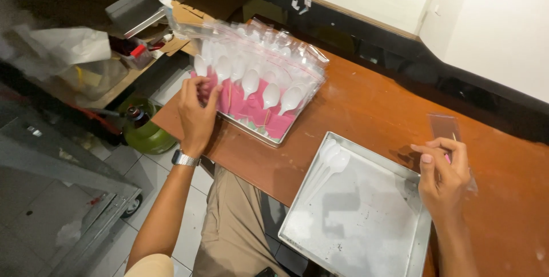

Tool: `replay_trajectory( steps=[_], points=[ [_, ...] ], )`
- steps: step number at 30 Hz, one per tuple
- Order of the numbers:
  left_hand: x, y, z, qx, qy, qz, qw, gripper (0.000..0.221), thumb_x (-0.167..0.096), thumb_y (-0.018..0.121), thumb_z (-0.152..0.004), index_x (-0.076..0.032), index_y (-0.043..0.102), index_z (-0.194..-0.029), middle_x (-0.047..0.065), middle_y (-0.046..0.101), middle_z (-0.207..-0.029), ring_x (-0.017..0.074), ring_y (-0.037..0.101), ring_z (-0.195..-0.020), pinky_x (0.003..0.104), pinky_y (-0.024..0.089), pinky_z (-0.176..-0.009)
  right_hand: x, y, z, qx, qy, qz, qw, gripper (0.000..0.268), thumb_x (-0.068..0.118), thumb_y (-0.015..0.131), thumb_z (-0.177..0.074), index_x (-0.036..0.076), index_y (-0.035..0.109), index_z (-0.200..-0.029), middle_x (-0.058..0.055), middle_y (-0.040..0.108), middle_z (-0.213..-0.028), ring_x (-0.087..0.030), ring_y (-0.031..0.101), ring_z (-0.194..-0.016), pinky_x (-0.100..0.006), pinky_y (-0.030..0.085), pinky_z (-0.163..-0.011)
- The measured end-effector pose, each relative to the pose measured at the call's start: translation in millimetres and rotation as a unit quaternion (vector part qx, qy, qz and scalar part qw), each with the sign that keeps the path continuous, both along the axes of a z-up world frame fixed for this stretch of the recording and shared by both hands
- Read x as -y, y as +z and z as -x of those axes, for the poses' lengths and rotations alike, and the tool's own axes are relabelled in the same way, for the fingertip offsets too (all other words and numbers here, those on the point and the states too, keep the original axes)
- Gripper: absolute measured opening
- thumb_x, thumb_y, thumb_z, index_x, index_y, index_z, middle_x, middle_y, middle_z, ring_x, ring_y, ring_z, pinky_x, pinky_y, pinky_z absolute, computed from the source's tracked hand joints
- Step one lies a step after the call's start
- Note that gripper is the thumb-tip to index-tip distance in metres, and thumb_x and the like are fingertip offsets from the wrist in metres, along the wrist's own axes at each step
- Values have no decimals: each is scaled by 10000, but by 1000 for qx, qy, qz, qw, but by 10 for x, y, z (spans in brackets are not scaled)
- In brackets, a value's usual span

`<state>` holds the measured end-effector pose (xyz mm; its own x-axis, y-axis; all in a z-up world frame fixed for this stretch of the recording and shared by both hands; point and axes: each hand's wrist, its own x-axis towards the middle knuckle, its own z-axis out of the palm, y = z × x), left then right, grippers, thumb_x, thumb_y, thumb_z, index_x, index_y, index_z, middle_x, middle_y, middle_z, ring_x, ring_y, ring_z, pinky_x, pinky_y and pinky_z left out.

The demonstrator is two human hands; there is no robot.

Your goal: Packaging individual plastic spoons into plastic sleeves with decorative paper inserts and placing them into a storage container.

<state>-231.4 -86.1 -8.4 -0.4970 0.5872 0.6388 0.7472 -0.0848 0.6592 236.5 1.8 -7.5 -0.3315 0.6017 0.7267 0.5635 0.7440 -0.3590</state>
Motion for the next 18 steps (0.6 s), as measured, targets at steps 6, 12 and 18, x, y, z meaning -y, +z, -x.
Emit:
replay_trajectory(
  steps=[6, 12, 18],
  points=[
    [-41, -89, 43, -188, 21, 12, 982, 123, -115, 660, -1119, 8, 652, -1111, 186, 606, -1057, 330, 610, -819, 466, 498, -826, -120, 212, -318, -86, -105, -5, 991, 470, 205, 397, -1208, -59, 752, -1050, -165, 582, -1030, -271, 589, -950, -378, 434, -829],
    [-61, -368, 171, -252, 53, 46, 965, 380, -308, 629, -1236, 41, 691, -1372, 195, 655, -1121, 260, 637, -897, 342, 544, -720, -544, -181, -900, 6, -211, 137, 968, 229, 224, 635, -1058, 38, 766, -1032, -120, 666, -968, -265, 635, -858, -392, 480, -813],
    [145, -91, -293, -232, 43, -88, 968, 432, -172, 556, -1250, 238, 645, -1356, 288, 483, -1172, 386, 563, -881, 447, 481, -660, -502, -271, -763, 118, -257, 329, 901, 474, 362, 718, -935, 31, 692, -1273, -94, 590, -1176, -302, 499, -1239, -468, 432, -1004]
  ],
)
